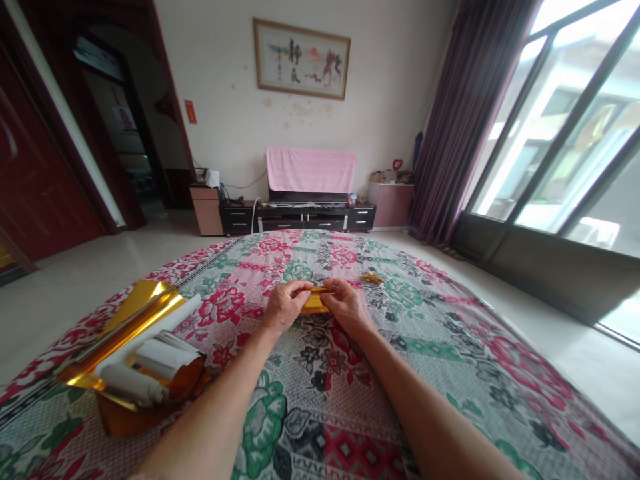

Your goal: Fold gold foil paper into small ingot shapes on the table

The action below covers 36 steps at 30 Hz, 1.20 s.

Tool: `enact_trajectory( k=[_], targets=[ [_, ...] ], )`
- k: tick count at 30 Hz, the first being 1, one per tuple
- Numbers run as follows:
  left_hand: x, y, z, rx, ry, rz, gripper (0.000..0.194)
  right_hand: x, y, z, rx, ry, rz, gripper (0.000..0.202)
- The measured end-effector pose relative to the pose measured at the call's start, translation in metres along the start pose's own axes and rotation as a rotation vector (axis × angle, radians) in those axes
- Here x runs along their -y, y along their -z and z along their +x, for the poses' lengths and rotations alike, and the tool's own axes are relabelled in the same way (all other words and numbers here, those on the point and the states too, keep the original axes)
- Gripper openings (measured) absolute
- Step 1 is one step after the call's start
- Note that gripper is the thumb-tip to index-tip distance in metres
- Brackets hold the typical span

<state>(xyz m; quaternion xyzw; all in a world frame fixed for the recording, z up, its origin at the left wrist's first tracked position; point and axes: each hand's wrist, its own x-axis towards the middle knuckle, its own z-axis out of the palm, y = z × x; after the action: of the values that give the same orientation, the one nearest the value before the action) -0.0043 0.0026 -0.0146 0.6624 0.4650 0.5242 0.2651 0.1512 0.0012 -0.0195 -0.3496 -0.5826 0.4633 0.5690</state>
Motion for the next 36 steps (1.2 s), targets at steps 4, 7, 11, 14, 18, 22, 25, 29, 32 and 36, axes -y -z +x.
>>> enact_trajectory(
  k=[4, 7, 11, 14, 18, 22, 25, 29, 32, 36],
  targets=[
    [0.000, 0.000, 0.000, 0.004, -0.002, -0.011, 0.022, -0.001, 0.000, 0.001, -0.005, -0.029, 0.022, 0.032],
    [-0.002, 0.001, 0.000, -0.006, -0.031, 0.006, 0.020, -0.001, -0.001, 0.001, -0.010, -0.044, 0.041, 0.032],
    [-0.004, 0.001, -0.001, -0.002, -0.069, 0.033, 0.019, 0.001, -0.001, 0.000, -0.022, -0.059, 0.071, 0.031],
    [-0.004, 0.002, -0.002, 0.004, -0.082, 0.049, 0.019, 0.003, -0.002, 0.000, -0.025, -0.068, 0.083, 0.032],
    [-0.007, 0.003, -0.002, 0.002, -0.115, 0.064, 0.018, 0.004, -0.002, 0.000, -0.031, -0.073, 0.066, 0.032],
    [-0.009, 0.003, -0.003, 0.014, -0.140, 0.059, 0.018, 0.003, -0.001, 0.000, -0.042, -0.069, 0.050, 0.033],
    [-0.010, 0.003, -0.003, 0.019, -0.147, 0.044, 0.018, 0.002, 0.000, 0.000, -0.041, -0.064, 0.054, 0.032],
    [-0.010, 0.003, -0.003, 0.022, -0.165, 0.037, 0.017, 0.001, 0.000, 0.001, -0.033, -0.070, 0.062, 0.030],
    [-0.009, 0.003, -0.003, 0.034, -0.113, 0.061, 0.018, 0.002, 0.000, 0.000, -0.028, -0.055, 0.057, 0.030],
    [-0.008, 0.002, -0.004, 0.043, -0.042, 0.082, 0.020, 0.005, -0.001, -0.001, -0.018, -0.033, 0.027, 0.028]
  ],
)
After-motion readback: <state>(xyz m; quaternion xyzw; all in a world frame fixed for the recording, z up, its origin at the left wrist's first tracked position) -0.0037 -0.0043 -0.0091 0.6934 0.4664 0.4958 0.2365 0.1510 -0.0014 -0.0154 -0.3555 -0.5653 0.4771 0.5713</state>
